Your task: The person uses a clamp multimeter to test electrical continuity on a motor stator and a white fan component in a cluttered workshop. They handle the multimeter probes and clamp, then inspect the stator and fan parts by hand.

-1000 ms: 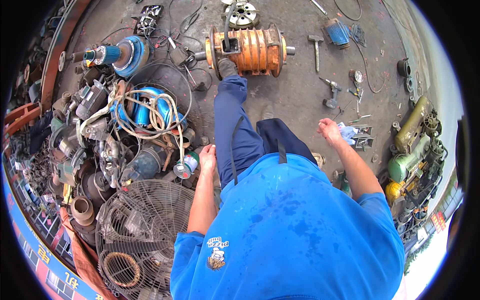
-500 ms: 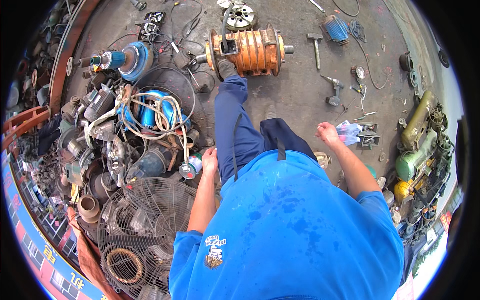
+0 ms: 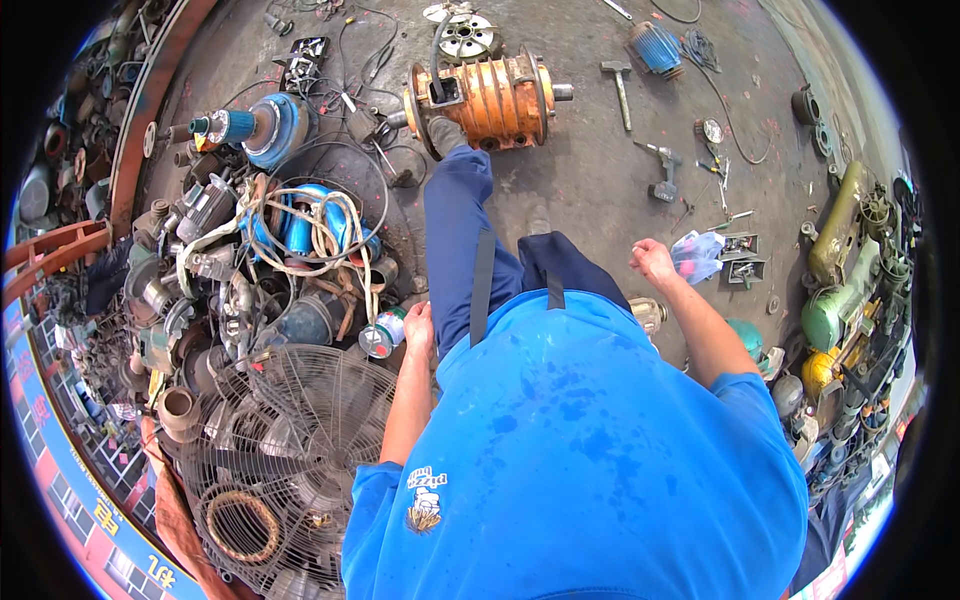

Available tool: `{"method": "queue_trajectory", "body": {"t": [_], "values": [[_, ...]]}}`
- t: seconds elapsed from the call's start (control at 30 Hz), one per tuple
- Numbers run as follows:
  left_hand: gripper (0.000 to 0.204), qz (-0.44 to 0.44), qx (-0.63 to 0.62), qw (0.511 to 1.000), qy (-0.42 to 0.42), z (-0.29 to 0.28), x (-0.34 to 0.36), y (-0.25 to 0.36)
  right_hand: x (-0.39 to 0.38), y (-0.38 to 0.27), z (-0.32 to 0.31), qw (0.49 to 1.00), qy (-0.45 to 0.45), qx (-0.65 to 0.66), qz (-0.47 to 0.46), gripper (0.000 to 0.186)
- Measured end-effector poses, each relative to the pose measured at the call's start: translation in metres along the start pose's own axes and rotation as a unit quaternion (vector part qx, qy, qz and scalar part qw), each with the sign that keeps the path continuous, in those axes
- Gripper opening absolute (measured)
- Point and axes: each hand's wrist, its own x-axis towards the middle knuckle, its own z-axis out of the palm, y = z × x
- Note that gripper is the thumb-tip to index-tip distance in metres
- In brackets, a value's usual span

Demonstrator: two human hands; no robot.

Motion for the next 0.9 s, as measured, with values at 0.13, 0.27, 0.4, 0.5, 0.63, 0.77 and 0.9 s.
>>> {"method": "queue_trajectory", "body": {"t": [0.13, 0.27, 0.4, 0.5, 0.63, 0.77, 0.9], "values": [[0.034, -0.004, 0.020, 1.000, -0.009, -0.006, -0.012, -0.010, -0.008, 0.024, 0.001, 1.000, 0.008, 0.015, 0.010, 0.025], [0.032, 0.016, 0.103, 0.994, -0.020, -0.019, -0.004, -0.018, -0.016, 0.030, 0.002, 0.998, 0.028, 0.041, 0.037, 0.025], [0.029, -0.023, 0.031, 0.999, -0.031, -0.017, 0.012, -0.004, -0.023, 0.036, 0.000, 0.997, 0.025, 0.061, 0.051, 0.027], [0.030, -0.013, 0.045, 0.998, -0.049, 0.000, 0.000, 0.055, -0.028, 0.023, -0.001, 0.997, 0.032, 0.042, 0.051, 0.028], [0.035, 0.039, 0.056, 0.995, -0.073, 0.018, 0.007, 0.088, -0.022, 0.018, 0.001, 0.998, 0.036, 0.046, 0.020, 0.028], [0.036, 0.036, 0.062, 0.996, -0.057, 0.037, -0.004, 0.096, -0.036, -0.008, 0.001, 0.998, 0.022, 0.050, 0.017, 0.026], [0.039, 0.034, 0.119, 0.990, -0.067, 0.039, 0.021, 0.051, -0.051, 0.000, -0.007, 0.997, 0.036, 0.069, 0.011, 0.027]]}}
